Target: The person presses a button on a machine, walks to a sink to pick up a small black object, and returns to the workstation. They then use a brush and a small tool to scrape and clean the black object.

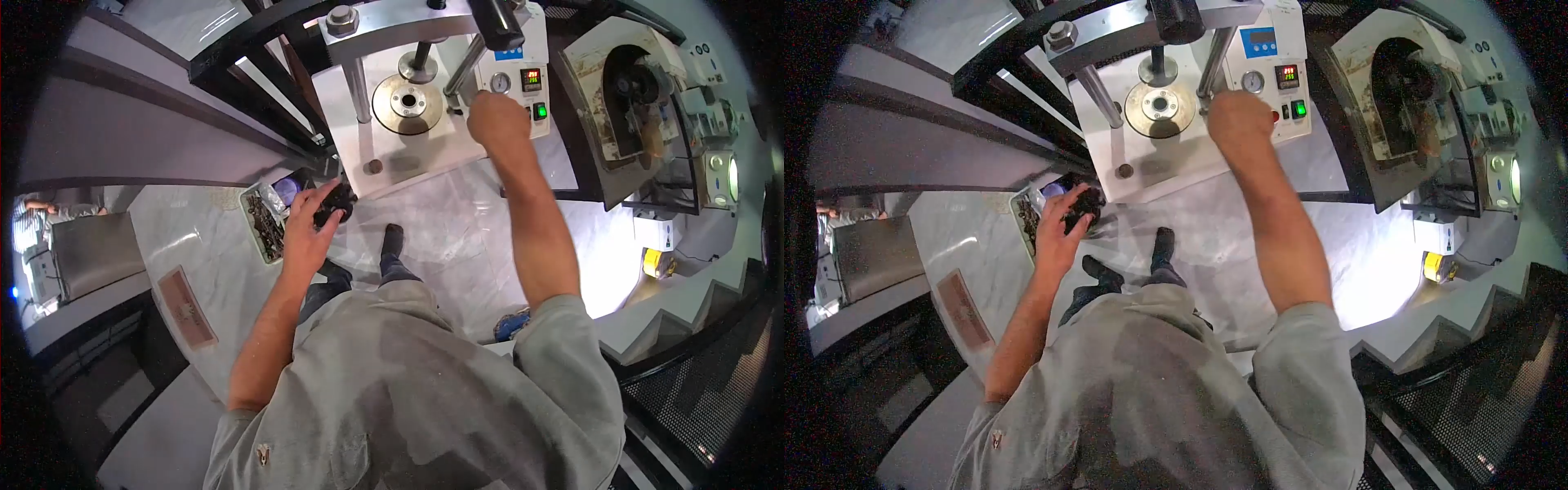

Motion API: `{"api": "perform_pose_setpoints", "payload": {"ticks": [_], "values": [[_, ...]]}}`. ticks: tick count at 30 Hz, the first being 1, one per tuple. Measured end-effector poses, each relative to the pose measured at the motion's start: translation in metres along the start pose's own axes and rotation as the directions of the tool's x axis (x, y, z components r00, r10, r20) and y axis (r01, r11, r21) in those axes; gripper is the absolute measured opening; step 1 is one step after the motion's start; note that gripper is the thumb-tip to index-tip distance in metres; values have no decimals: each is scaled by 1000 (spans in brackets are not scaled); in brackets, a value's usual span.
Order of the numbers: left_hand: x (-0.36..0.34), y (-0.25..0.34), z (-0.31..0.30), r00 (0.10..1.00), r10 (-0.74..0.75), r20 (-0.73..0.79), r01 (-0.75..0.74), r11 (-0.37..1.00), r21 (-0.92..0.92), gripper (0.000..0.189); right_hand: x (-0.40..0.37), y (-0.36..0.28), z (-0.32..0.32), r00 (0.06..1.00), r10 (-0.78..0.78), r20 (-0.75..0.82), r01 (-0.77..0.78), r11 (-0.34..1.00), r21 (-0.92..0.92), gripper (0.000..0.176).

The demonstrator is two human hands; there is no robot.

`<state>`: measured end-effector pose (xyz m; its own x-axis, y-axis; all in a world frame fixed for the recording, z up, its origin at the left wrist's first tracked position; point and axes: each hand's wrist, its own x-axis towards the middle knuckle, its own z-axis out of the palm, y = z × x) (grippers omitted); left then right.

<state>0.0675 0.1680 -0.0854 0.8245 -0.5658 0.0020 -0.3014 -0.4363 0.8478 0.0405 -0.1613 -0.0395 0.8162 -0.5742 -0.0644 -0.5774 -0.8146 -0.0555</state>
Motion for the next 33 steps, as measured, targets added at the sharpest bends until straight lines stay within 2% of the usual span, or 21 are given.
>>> {"api": "perform_pose_setpoints", "payload": {"ticks": [1, 3, 6, 8, 9, 10, 11, 12, 14, 15, 17, 18, 19, 20, 22, 23, 25, 26, 28, 32, 33], "values": [[-1, 0, 1, 1000, -5, 3, 5, 1000, 1, 37, -1, 1, -6, 999, -45, 17, 45, 999, 13, 26], [11, -1, 10, 990, 116, -81, -110, 991, 71, 34, -4, 9, 0, 996, -83, 26, 82, 996, 14, 26], [31, 1, 18, 993, 83, -86, -84, 996, -12, 30, -9, 22, 56, 986, -151, 69, 146, 987, 66, 22], [42, 8, 14, 993, 90, -75, -87, 995, 43, 28, -42, 29, 17, 972, -78, 221, 42, 985, 167, 22], [47, 5, 14, 989, 130, -67, -125, 990, 65, 27, -60, 30, -3, 969, -83, 232, 43, 984, 172, 22], [49, 3, 14, 985, 169, -45, -165, 983, 85, 26, -79, 31, -22, 955, -148, 256, 37, 919, 392, 22], [52, 1, 16, 988, 147, -39, -147, 989, 24, 25, -92, 32, -30, 943, -212, 255, 21, 806, 592, 23], [55, -1, 17, 989, 145, -25, -145, 989, 29, 25, -101, 30, -18, 943, -204, 262, 8, 801, 598, 23], [62, -6, 18, 977, 213, 27, -215, 972, 98, 26, -119, 18, 28, 999, 50, 21, -50, 698, 714, 24], [64, -9, 17, 977, 208, 44, -211, 972, 106, 26, -131, 9, 46, 982, 78, 175, -184, 641, 745, 22], [70, -18, 15, 958, 282, 56, -287, 949, 132, 25, -157, -19, 110, 929, 71, 362, -369, 214, 904, 21], [73, -19, 17, 945, 321, 66, -327, 934, 141, 25, -172, -37, 121, 916, 63, 396, -401, 138, 906, 22], [76, -17, 18, 952, 289, 99, -298, 950, 93, 26, -183, -55, 129, 903, 54, 426, -429, 61, 901, 23], [79, -20, 22, 951, 286, 120, -298, 950, 98, 26, -188, -69, 138, 897, 62, 437, -440, 43, 897, 23], [87, -26, 27, 928, 308, 210, -341, 930, 139, 29, -190, -92, 152, 939, 134, 315, -329, 93, 940, 26], [90, -26, 29, 922, 320, 217, -350, 929, 116, 27, -185, -99, 155, 937, 139, 321, -334, 77, 939, 26], [95, -36, 32, 914, 328, 241, -360, 927, 102, 27, -176, -109, 163, 960, 176, 217, -253, 216, 943, 29], [98, -38, 34, 908, 343, 241, -370, 926, 78, 27, -172, -109, 159, 955, 190, 228, -265, 202, 943, 29], [94, -38, 37, 901, 349, 259, -379, 922, 77, 26, -166, -106, 150, 940, 109, 324, -340, 213, 916, 32], [84, -25, 42, 928, 319, 190, -348, 927, 142, 24, -176, -106, 153, 944, 165, 284, -316, 223, 922, 34], [82, -21, 42, 935, 318, 154, -342, 924, 170, 22, -190, -95, 157, 976, -35, 214, -194, 296, 935, 33]]}}
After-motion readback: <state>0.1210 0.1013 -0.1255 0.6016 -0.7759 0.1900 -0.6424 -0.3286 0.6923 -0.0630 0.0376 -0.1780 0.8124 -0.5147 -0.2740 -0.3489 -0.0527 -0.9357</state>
